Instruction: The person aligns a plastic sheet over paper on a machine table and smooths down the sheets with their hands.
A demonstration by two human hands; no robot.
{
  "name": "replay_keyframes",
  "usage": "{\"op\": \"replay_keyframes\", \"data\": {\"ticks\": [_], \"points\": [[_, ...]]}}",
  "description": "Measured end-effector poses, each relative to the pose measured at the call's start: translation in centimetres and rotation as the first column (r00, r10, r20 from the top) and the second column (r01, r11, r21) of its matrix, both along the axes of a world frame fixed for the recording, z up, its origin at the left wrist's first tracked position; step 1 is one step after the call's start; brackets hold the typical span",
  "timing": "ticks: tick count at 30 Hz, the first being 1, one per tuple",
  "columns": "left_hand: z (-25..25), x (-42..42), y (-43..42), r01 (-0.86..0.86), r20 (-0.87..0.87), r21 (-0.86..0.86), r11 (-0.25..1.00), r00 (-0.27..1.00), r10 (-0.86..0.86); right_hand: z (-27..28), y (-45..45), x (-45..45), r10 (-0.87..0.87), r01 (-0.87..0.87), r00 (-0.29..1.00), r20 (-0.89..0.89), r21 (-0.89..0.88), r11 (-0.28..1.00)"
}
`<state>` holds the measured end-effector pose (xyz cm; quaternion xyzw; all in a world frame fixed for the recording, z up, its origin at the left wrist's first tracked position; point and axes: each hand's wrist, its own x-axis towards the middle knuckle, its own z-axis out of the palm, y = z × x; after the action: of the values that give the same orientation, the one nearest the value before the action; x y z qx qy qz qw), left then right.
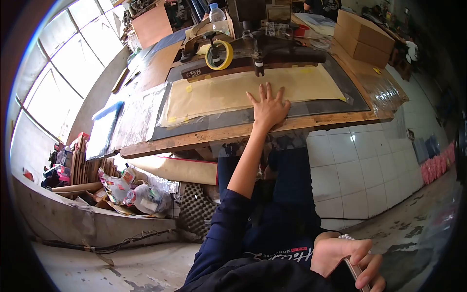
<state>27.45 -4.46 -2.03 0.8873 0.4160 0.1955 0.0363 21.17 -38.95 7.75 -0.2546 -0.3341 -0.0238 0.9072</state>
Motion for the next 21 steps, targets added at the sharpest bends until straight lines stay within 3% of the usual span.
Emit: {"op": "replay_keyframes", "data": {"ticks": [8,14,21], "points": [[0.18,0.03,-0.07,-0.004,0.000,0.004,1.000,1.000,0.004,0.16,0.36,-0.12,0.024,-0.021,0.999,-0.035,0.085,0.996],[0.13,0.03,0.06,-0.004,0.008,0.014,1.000,1.000,0.004,0.47,0.56,0.09,-0.055,0.055,0.998,0.017,-0.001,0.998],[0.07,0.02,0.04,-0.003,0.020,0.015,1.000,1.000,0.003,0.27,0.27,0.42,-0.027,0.028,0.998,0.049,-0.019,0.999]]}}
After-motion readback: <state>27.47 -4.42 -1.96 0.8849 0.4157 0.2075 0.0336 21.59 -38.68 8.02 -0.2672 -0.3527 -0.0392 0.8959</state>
